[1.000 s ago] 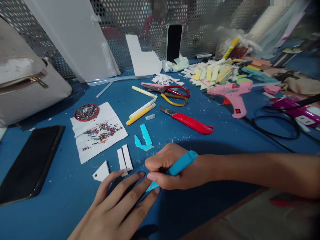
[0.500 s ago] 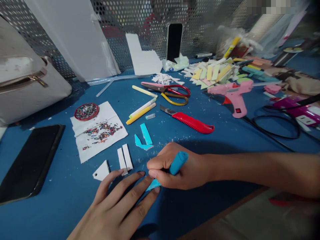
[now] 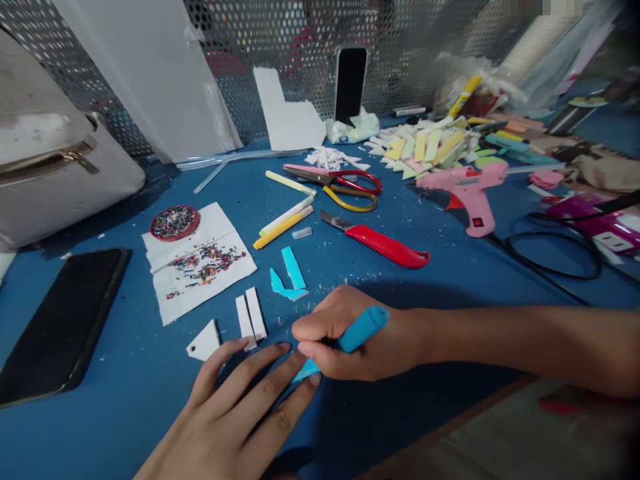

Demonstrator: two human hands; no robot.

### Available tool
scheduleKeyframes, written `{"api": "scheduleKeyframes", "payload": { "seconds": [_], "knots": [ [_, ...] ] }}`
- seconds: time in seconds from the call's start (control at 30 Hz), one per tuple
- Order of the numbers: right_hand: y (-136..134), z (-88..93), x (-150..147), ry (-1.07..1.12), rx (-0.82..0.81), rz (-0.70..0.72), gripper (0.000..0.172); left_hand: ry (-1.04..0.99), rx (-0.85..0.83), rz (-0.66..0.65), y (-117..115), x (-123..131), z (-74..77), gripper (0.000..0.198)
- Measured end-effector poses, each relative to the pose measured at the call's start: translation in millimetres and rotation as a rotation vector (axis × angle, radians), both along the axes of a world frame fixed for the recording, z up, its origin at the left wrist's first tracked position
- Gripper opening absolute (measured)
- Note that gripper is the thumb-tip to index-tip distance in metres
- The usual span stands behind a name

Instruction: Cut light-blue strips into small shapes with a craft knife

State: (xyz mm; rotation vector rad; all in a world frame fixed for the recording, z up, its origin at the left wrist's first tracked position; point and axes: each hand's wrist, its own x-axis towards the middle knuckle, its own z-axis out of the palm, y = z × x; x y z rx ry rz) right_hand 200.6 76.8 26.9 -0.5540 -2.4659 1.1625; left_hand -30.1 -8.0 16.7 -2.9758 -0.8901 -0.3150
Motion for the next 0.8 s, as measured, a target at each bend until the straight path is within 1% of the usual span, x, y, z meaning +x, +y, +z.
{"api": "scheduleKeyframes", "payload": {
  "seconds": [0.17,0.33,0.43,0.57,0.7,0.8],
  "knots": [
    [0.6,2.9,0.2,-0.017,-0.016,0.001,0.032,0.019,0.004,0.001,-0.4,-0.2,0.2,0.057],
    [2.5,-2.2,0.6,0.074,-0.094,0.024,0.031,0.037,0.008,-0.004,0.5,-0.2,0.0,0.057],
    [2.1,-4.4,0.1,0.049,-0.047,0.018,0.03,0.029,0.012,-0.004,0.6,-0.4,0.3,0.056],
    [-0.2,-0.9,-0.6,0.004,0.01,-0.012,0.031,0.025,0.008,-0.001,-0.2,-0.6,0.5,0.058],
    [-0.5,2.1,-0.3,-0.018,0.003,-0.001,0.031,0.029,0.014,-0.002,-0.3,-0.2,0.4,0.057],
    [1.3,-0.7,0.2,0.048,-0.051,0.016,0.031,0.036,0.011,-0.006,-0.1,-0.2,0.6,0.057]
  ]
}}
